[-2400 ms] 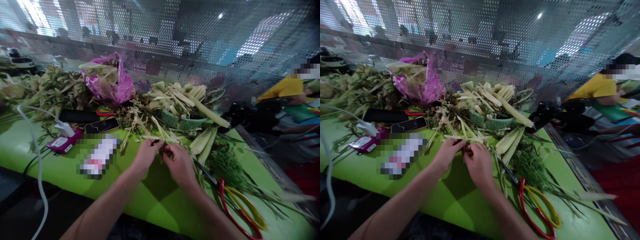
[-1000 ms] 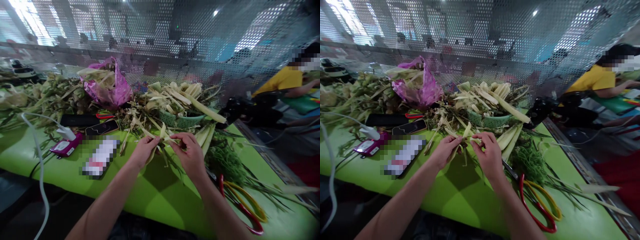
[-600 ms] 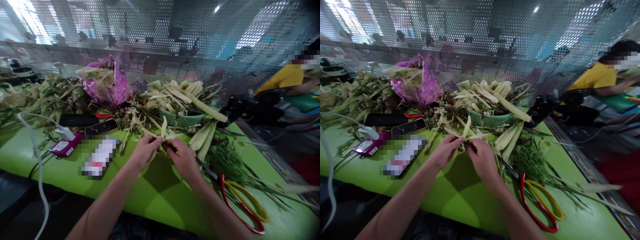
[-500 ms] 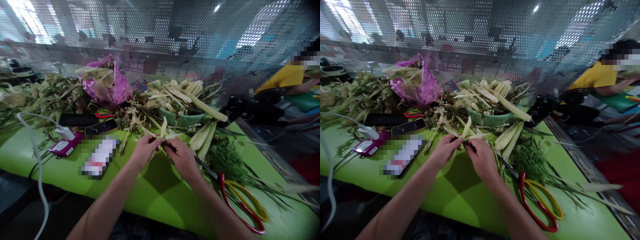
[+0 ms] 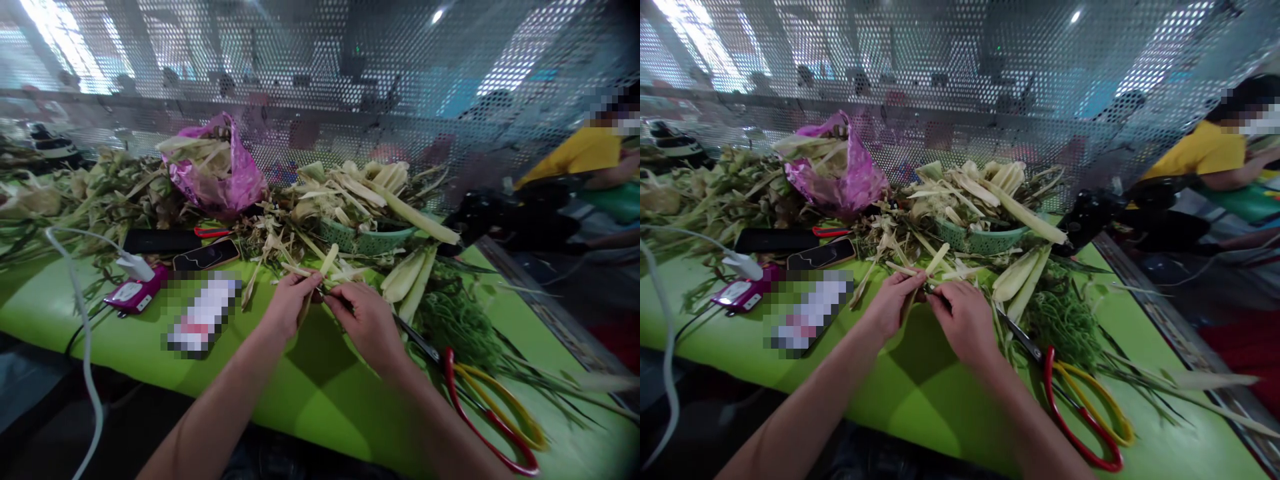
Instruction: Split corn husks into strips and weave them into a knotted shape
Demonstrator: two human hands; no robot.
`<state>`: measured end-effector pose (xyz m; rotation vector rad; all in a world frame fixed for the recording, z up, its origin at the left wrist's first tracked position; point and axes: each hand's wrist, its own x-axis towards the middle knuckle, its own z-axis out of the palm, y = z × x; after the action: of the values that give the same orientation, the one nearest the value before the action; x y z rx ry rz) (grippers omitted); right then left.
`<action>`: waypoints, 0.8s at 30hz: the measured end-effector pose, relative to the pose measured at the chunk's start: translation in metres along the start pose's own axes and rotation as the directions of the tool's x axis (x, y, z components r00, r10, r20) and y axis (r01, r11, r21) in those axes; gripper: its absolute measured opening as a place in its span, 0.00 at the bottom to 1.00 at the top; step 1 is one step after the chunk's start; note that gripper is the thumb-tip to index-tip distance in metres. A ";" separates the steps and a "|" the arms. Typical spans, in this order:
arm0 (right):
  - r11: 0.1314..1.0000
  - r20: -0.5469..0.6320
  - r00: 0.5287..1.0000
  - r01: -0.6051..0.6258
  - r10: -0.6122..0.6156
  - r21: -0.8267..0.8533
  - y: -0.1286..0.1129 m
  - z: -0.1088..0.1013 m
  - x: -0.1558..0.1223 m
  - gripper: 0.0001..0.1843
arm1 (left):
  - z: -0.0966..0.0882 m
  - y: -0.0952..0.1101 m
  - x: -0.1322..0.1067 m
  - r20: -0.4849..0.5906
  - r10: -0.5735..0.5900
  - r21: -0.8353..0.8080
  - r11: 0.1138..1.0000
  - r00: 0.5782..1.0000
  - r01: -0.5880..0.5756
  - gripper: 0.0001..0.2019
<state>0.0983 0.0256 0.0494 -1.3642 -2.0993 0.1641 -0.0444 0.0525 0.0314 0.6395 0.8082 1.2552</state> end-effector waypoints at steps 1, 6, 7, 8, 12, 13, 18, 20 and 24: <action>0.999 -0.039 0.999 0.006 -0.008 -0.041 0.001 -0.001 0.000 0.09 | -0.001 0.001 0.001 -0.002 -0.025 -0.014 1.000 1.000 0.025 0.14; 0.962 -0.094 0.971 0.202 -0.221 -0.182 -0.004 -0.002 -0.003 0.15 | -0.005 0.004 0.004 -0.010 -0.058 -0.102 0.993 0.998 0.057 0.14; 0.949 -0.043 0.963 0.256 -0.268 -0.187 -0.006 0.000 -0.003 0.17 | -0.004 0.004 0.004 -0.014 -0.065 -0.109 0.992 0.998 0.063 0.13; 0.936 0.005 0.954 0.296 -0.301 -0.191 -0.008 0.001 -0.004 0.18 | -0.004 0.004 0.003 -0.016 -0.074 -0.111 0.991 0.997 0.072 0.13; 0.908 0.054 0.935 0.355 -0.352 -0.225 -0.013 0.009 -0.004 0.17 | -0.001 0.005 -0.001 0.043 -0.115 -0.094 0.988 0.992 0.119 0.13; 0.903 0.043 0.930 0.366 -0.366 -0.224 -0.013 0.009 -0.004 0.15 | -0.001 0.005 -0.001 0.058 -0.120 -0.090 0.988 0.991 0.125 0.13; 0.913 -0.051 0.917 0.385 -0.395 -0.137 -0.013 0.003 -0.006 0.13 | 0.000 0.005 -0.002 0.014 -0.023 -0.085 0.996 1.000 0.024 0.18; 0.946 -0.132 0.938 0.314 -0.322 -0.075 -0.011 -0.001 -0.005 0.11 | 0.000 0.005 -0.001 0.029 0.028 -0.039 0.999 0.999 -0.026 0.18; 0.991 -0.272 0.961 0.079 -0.046 0.112 -0.002 -0.007 -0.001 0.03 | 0.001 0.003 -0.001 0.147 -0.003 0.071 0.997 0.989 -0.008 0.15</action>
<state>0.1004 0.0226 0.0554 -1.1753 -1.8704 0.0745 -0.0454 0.0519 0.0350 0.7818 0.7317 1.1710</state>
